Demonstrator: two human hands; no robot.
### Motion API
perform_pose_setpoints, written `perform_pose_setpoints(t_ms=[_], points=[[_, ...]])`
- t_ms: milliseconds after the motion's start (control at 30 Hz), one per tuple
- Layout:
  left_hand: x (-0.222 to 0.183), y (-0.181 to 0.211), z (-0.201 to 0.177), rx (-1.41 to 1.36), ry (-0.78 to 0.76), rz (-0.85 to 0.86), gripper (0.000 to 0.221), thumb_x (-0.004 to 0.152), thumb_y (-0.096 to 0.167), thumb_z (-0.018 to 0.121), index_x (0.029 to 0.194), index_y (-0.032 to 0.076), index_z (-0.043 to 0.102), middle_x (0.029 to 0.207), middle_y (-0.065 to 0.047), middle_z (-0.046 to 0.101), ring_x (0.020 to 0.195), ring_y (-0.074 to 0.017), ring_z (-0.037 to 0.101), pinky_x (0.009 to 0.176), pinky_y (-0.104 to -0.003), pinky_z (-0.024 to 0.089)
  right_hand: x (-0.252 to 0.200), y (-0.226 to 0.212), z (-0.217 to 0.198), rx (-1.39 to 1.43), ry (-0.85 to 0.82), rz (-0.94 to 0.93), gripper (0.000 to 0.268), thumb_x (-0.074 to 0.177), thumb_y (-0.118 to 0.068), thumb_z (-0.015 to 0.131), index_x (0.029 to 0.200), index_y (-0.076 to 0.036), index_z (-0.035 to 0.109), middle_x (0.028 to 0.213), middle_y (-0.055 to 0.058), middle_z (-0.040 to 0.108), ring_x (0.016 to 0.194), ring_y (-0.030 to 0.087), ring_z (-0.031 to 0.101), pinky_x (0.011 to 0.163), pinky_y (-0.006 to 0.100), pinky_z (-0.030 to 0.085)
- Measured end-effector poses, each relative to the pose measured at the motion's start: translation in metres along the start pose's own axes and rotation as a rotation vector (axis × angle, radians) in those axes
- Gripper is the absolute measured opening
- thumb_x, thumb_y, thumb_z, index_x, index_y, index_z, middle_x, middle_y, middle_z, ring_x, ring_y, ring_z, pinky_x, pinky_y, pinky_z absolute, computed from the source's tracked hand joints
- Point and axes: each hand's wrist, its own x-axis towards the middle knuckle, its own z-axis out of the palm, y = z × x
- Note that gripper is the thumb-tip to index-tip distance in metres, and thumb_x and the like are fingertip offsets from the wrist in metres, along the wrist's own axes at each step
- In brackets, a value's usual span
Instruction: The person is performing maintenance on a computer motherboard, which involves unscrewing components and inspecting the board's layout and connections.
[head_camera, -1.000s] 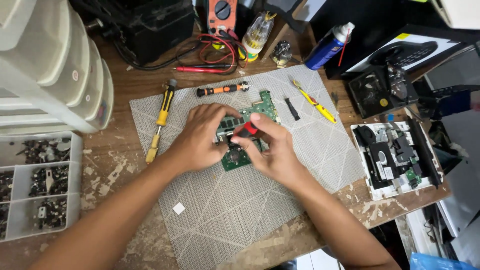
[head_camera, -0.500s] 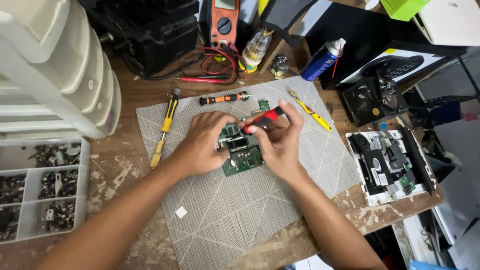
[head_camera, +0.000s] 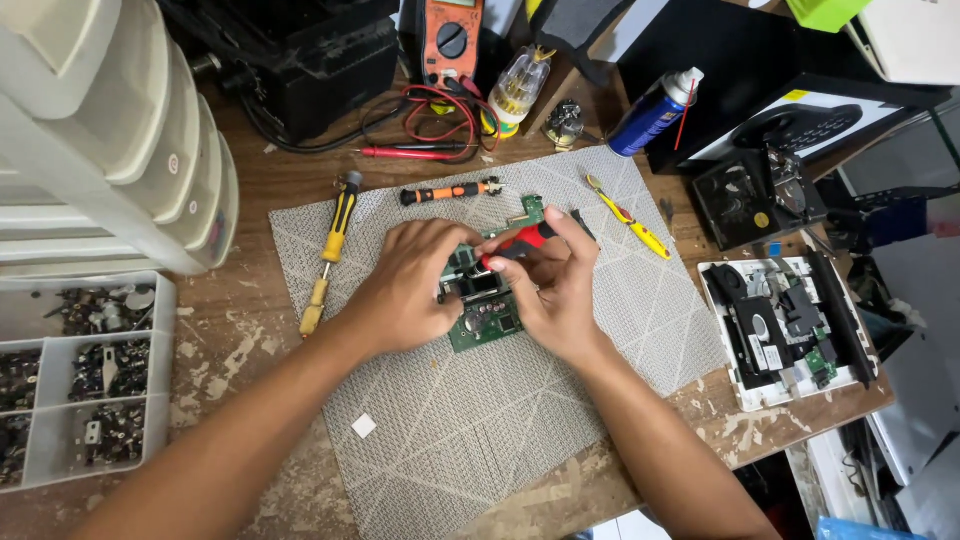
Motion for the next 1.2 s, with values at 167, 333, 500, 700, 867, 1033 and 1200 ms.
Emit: perform_pose_setpoints(t_ms=[167, 333, 500, 700, 867, 1033, 1200], points=[[0.001, -0.003, 0.002, -0.02, 0.014, 0.032, 0.06, 0.074, -0.006, 0.066, 0.133, -0.007, 0.053, 0.122, -0.026, 0.061, 0.125, -0.0444, 0.051, 0.114, -0.059, 0.025, 0.0, -0.001, 0.0, -0.007, 0.0, -0.006, 0.071, 0.096, 0.014, 0.059, 0.15, -0.004, 0.017, 0.102, 0.024, 0.067, 0.092, 0.035, 0.073, 0.082, 0.053, 0.066], [0.001, -0.004, 0.003, -0.018, 0.02, 0.044, 0.06, 0.074, -0.005, 0.066, 0.133, -0.006, 0.054, 0.121, -0.026, 0.061, 0.124, -0.0439, 0.052, 0.114, -0.059, 0.025, 0.001, -0.001, 0.001, -0.003, -0.007, -0.01, 0.071, 0.096, 0.014, 0.06, 0.15, -0.003, 0.017, 0.102, 0.024, 0.067, 0.092, 0.036, 0.073, 0.083, 0.053, 0.065], [0.002, -0.011, 0.008, 0.001, 0.019, 0.053, 0.059, 0.073, -0.004, 0.067, 0.131, -0.005, 0.054, 0.12, -0.024, 0.061, 0.123, -0.0426, 0.052, 0.113, -0.059, 0.026, 0.001, -0.003, 0.003, -0.006, -0.036, -0.026, 0.066, 0.096, 0.014, 0.059, 0.148, -0.002, 0.021, 0.105, 0.025, 0.067, 0.094, 0.037, 0.073, 0.082, 0.056, 0.064], [0.0, -0.01, 0.007, 0.032, 0.026, 0.057, 0.056, 0.075, -0.002, 0.069, 0.129, -0.005, 0.054, 0.121, -0.023, 0.06, 0.125, -0.0415, 0.052, 0.114, -0.058, 0.026, 0.023, -0.032, 0.006, -0.015, -0.139, -0.005, 0.057, 0.096, 0.013, 0.058, 0.143, -0.002, 0.029, 0.118, 0.028, 0.066, 0.102, 0.042, 0.074, 0.082, 0.056, 0.064], [0.003, -0.011, 0.009, -0.008, 0.031, 0.05, 0.048, 0.073, -0.004, 0.069, 0.12, -0.001, 0.056, 0.119, -0.022, 0.061, 0.124, -0.0432, 0.052, 0.112, -0.061, 0.027, 0.012, -0.011, 0.004, -0.067, -0.132, -0.056, 0.056, 0.092, 0.012, 0.066, 0.139, 0.001, 0.037, 0.105, 0.024, 0.068, 0.094, 0.039, 0.075, 0.076, 0.054, 0.065], [0.003, -0.01, 0.008, 0.013, 0.023, 0.038, 0.054, 0.074, -0.004, 0.068, 0.127, -0.004, 0.056, 0.116, -0.021, 0.063, 0.121, -0.0407, 0.055, 0.112, -0.059, 0.028, 0.006, 0.008, 0.006, -0.19, -0.05, -0.108, 0.055, 0.089, 0.005, 0.076, 0.135, -0.001, 0.046, 0.094, 0.018, 0.067, 0.083, 0.032, 0.075, 0.065, 0.044, 0.065], [0.005, -0.013, 0.011, 0.01, 0.026, 0.01, 0.054, 0.074, -0.005, 0.069, 0.127, -0.006, 0.056, 0.115, -0.022, 0.063, 0.12, -0.0414, 0.055, 0.112, -0.06, 0.028, 0.021, -0.015, 0.006, -0.131, -0.145, -0.081, 0.058, 0.09, 0.007, 0.072, 0.141, -0.001, 0.045, 0.098, 0.02, 0.065, 0.084, 0.034, 0.073, 0.066, 0.049, 0.067]])
